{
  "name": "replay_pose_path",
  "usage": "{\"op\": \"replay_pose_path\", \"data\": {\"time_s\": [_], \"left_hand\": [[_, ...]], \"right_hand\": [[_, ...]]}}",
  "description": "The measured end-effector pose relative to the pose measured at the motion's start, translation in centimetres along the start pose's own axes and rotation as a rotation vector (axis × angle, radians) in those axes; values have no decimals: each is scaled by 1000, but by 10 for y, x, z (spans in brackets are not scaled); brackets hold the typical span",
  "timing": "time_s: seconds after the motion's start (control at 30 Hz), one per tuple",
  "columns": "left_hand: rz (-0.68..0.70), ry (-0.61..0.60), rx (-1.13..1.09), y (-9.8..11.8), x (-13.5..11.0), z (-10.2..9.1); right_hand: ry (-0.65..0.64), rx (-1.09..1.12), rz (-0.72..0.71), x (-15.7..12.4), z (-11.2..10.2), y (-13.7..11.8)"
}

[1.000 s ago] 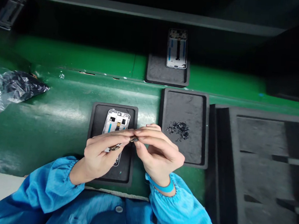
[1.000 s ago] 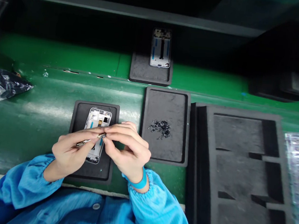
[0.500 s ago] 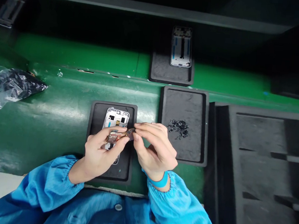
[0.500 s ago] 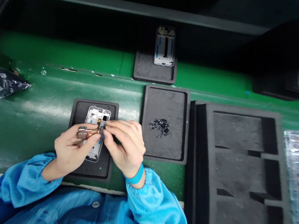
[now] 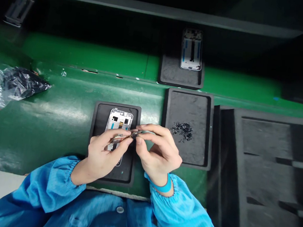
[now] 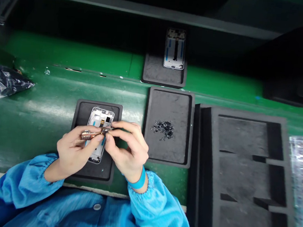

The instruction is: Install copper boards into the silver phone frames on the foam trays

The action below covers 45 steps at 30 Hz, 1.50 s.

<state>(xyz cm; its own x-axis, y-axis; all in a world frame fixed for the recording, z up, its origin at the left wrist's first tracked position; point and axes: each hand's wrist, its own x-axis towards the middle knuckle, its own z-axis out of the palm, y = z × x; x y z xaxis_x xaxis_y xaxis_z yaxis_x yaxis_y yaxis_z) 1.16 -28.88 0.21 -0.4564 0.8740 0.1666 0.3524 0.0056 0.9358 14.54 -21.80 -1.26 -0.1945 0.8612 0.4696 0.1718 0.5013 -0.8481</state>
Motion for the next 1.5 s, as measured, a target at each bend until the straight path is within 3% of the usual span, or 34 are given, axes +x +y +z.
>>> {"op": "replay_pose_path", "data": {"time_s": [0.23, 0.7, 0.93, 1.5], "left_hand": [[62, -13, -15, 0, 2, 0], [99, -15, -31, 0, 0, 0], [186, -23, -47, 1, 2, 1], [218, -64, -103, 2, 2, -2]], "right_hand": [[9, 23, 19, 0, -1, -1], [17, 38, -86, 2, 0, 2], [-10, 44, -144, 3, -2, 4], [56, 25, -195, 1, -1, 5]]}}
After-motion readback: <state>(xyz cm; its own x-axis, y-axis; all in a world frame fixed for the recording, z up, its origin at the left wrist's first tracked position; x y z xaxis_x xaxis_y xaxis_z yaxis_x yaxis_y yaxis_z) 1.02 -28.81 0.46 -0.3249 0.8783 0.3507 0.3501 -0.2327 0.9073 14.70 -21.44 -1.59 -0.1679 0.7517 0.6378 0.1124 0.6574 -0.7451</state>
